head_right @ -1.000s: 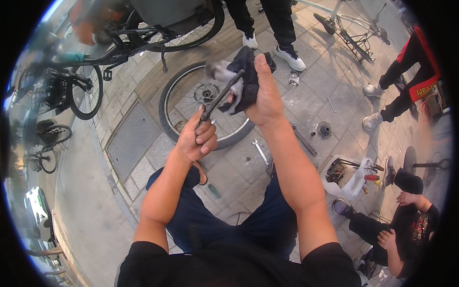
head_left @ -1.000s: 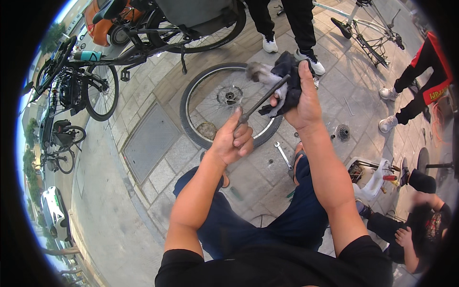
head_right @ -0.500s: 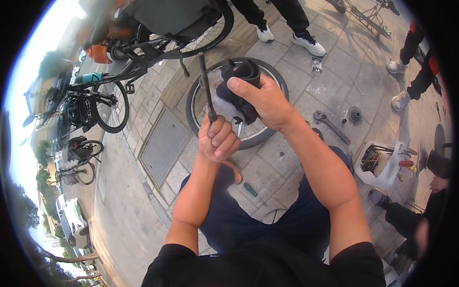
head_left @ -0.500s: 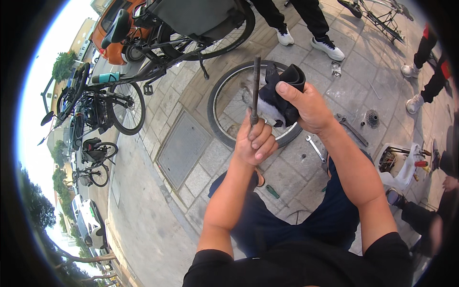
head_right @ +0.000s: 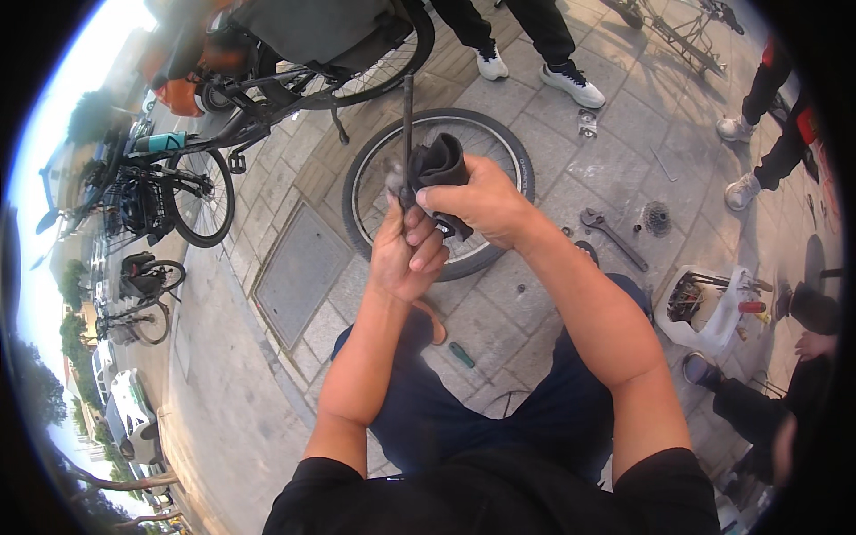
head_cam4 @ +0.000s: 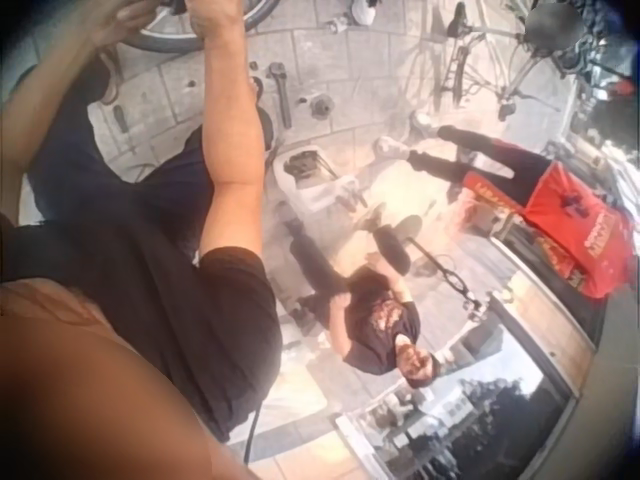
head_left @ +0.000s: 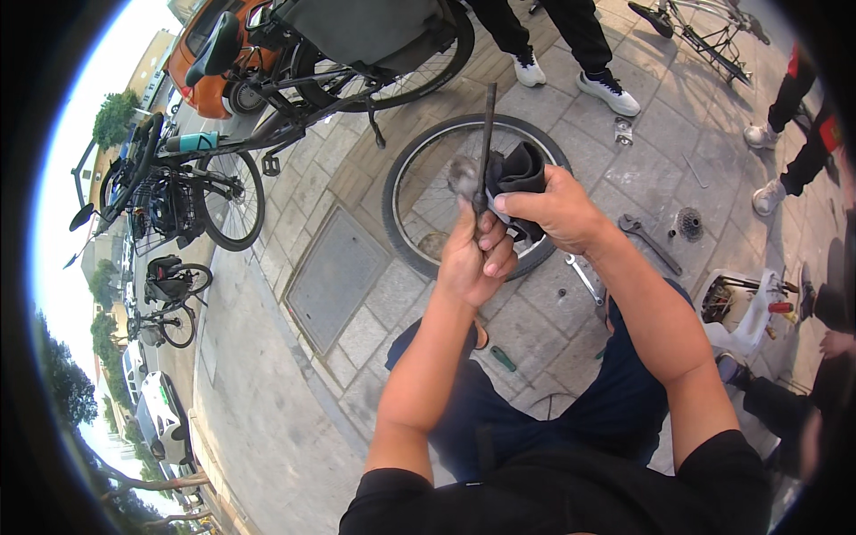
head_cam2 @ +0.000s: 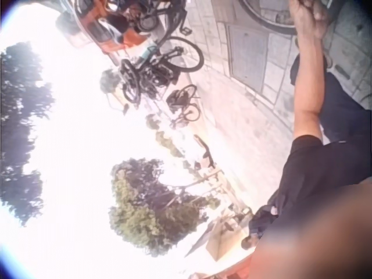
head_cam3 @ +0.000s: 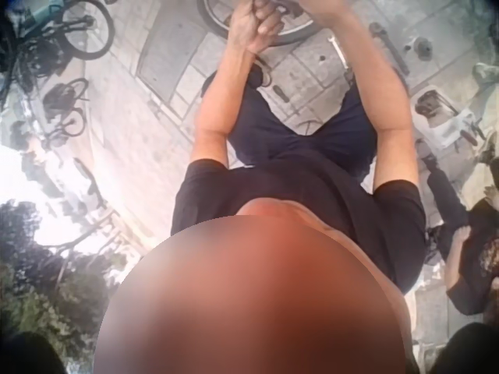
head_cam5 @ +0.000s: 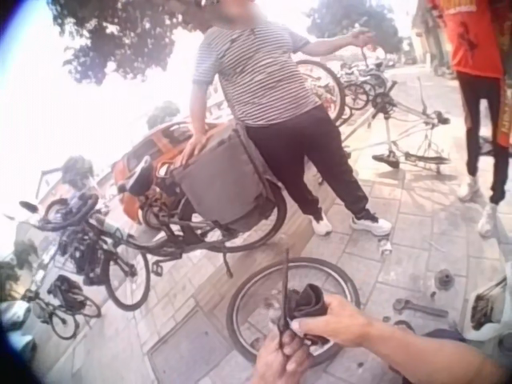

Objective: The person sits on the ground and cleans the hub of a bicycle wheel with a cloth. They then remove the inner tube from the tire, inspect it, and use a T-handle tool to adjust the valve stem. The person continues to manipulate the inner tube and valve while seated.

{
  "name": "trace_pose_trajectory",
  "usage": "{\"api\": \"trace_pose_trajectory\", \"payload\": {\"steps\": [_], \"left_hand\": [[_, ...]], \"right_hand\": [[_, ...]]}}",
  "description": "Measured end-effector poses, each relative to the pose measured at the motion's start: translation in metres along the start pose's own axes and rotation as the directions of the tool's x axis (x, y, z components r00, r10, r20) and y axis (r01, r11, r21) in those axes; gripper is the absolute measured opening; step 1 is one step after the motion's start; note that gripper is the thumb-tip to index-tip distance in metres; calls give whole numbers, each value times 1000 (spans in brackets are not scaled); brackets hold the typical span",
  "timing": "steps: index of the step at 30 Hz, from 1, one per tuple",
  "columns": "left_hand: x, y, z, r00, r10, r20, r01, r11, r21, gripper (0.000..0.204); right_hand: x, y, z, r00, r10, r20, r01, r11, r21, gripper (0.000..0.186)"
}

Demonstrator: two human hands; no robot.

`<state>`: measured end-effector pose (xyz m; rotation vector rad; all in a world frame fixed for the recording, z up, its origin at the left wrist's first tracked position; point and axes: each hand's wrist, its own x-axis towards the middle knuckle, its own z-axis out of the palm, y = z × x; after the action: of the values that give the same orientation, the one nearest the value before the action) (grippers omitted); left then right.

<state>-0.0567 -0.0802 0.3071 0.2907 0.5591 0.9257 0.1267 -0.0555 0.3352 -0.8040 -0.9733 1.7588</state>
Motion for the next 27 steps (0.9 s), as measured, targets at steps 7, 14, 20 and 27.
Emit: {"api": "trace_pose_trajectory", "payload": {"steps": [7,14,20,27], "left_hand": [[3,-8,1,956,230,-184,-154,922,355,54],[6,-12,0,882,428,-195,-230,754,615,57],[5,-7,2,894,396,-210,-186,754,630,61],[3,2,-1,931,334,-146,-180,770,613,66]], "right_hand": [[2,0,2,997,72,11,-73,981,179,18],[2,1,-3,987,157,-32,-149,975,167,20],[3,6,-4,989,117,-88,-110,990,83,22],[11,11,-10,956,-165,-243,28,875,-484,26]]}}
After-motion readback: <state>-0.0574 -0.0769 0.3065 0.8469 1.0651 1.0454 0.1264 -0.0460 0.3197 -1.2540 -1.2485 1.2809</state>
